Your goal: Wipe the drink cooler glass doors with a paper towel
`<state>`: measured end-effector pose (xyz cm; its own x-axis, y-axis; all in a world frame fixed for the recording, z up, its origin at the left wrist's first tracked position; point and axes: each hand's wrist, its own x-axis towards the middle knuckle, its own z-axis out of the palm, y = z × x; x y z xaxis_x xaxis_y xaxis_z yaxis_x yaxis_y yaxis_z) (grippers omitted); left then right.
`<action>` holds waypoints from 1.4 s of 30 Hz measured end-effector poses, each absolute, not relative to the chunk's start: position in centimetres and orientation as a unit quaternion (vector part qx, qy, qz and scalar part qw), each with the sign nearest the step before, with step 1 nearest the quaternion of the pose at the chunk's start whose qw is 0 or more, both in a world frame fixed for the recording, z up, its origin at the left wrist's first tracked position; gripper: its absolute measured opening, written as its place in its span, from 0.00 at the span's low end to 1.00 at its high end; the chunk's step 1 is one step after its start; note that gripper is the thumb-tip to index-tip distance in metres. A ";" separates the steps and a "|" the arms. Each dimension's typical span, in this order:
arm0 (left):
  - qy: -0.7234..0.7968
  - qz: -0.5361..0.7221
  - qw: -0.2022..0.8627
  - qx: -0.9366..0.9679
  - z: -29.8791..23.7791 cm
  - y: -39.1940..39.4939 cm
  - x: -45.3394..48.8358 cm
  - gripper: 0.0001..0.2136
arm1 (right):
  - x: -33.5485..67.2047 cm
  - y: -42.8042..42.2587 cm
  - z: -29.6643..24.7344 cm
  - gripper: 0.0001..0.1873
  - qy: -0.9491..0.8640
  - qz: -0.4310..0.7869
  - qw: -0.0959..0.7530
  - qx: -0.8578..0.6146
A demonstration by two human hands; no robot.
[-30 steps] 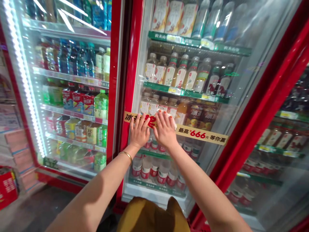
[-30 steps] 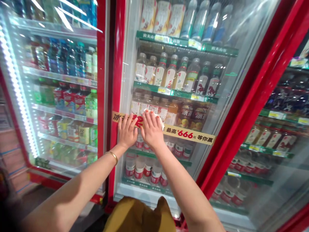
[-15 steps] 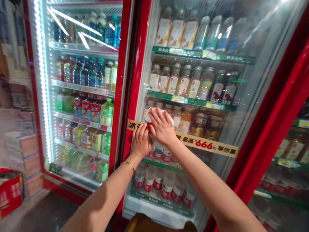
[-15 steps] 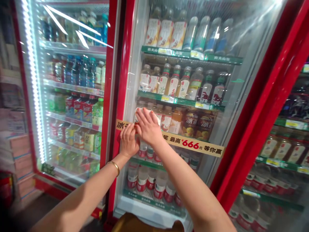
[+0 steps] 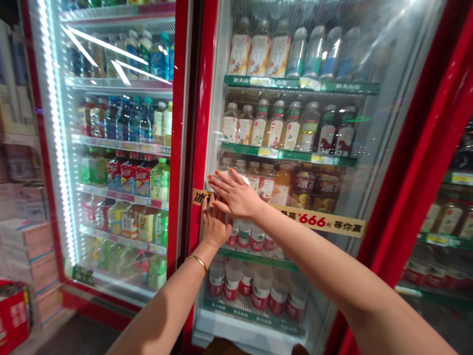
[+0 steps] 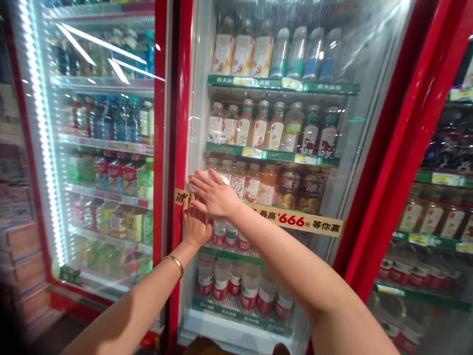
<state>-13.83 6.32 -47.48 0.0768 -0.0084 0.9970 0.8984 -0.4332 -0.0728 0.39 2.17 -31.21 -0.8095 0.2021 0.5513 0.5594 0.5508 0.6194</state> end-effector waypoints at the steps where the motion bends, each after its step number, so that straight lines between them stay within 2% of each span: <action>1: -0.362 -0.573 0.391 -0.623 -47.3 6.3 -13.8 0.36 | 1.2 2.1 -31.0 0.34 -0.860 -0.422 0.194 -0.213; 3: -0.367 -0.568 0.387 -0.627 -47.0 6.0 -13.6 0.36 | 3.7 1.9 -30.2 0.35 -0.851 -0.434 0.190 -0.226; 6: -0.377 -0.564 0.379 -0.629 -46.8 5.7 -13.4 0.37 | 5.9 1.9 -28.0 0.36 -0.796 -0.445 0.278 -0.302; 9: -0.385 -0.563 0.374 -0.629 -46.9 5.5 -13.4 0.36 | 3.1 2.4 -26.8 0.35 -0.746 -0.433 0.358 -0.356; 11: -0.386 -0.562 0.376 -0.627 -47.1 5.6 -13.6 0.36 | 0.1 2.6 -27.5 0.35 -0.767 -0.433 0.336 -0.332; 13: -0.384 -0.563 0.382 -0.624 -47.1 5.6 -13.6 0.35 | -1.6 2.7 -28.9 0.34 -0.815 -0.443 0.269 -0.261; 16: -0.376 -0.564 0.393 -0.621 -47.1 5.6 -13.6 0.36 | 0.0 2.8 -30.2 0.33 -0.845 -0.457 0.214 -0.177; 20: -0.380 -0.566 0.398 -0.614 -46.9 5.5 -13.4 0.36 | 3.1 3.4 -27.9 0.35 -0.805 -0.462 0.295 -0.227; 22: -0.383 -0.564 0.397 -0.614 -47.0 5.5 -13.5 0.35 | 1.8 3.6 -26.5 0.35 -0.773 -0.453 0.341 -0.285; 24: -0.383 -0.562 0.395 -0.617 -47.0 5.5 -13.7 0.35 | -0.6 3.5 -26.4 0.36 -0.764 -0.444 0.347 -0.315; 27: -0.378 -0.565 0.389 -0.621 -47.0 5.6 -13.9 0.36 | -2.0 2.7 -29.0 0.36 -0.807 -0.449 0.269 -0.274; 30: -0.362 -0.578 0.384 -0.623 -46.8 5.5 -13.8 0.38 | 3.3 1.2 -33.1 0.36 -0.818 -0.464 0.226 -0.256; 32: -0.355 -0.584 0.384 -0.621 -46.6 5.3 -13.7 0.39 | 9.5 0.0 -35.0 0.36 -0.783 -0.473 0.264 -0.305; 35: -0.350 -0.585 0.393 -0.617 -46.3 5.0 -13.5 0.40 | 17.0 -1.0 -35.7 0.34 -0.665 -0.460 0.404 -0.428; 38: -0.347 -0.585 0.397 -0.616 -46.2 4.8 -13.5 0.40 | 17.4 -0.5 -36.7 0.36 -0.561 -0.439 0.498 -0.494; 40: -0.348 -0.584 0.392 -0.620 -46.3 4.8 -13.7 0.40 | 14.7 0.0 -39.2 0.37 -0.579 -0.439 0.479 -0.491; 42: -0.348 -0.584 0.387 -0.623 -46.3 4.8 -13.8 0.40 | 12.3 -0.2 -42.7 0.37 -0.665 -0.439 0.397 -0.455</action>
<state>-13.75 4.81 -46.30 0.0756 -0.0176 0.9970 0.8859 -0.4578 -0.0753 12.32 -0.18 -42.74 -0.2706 0.2563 0.9279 0.9539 0.2013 0.2225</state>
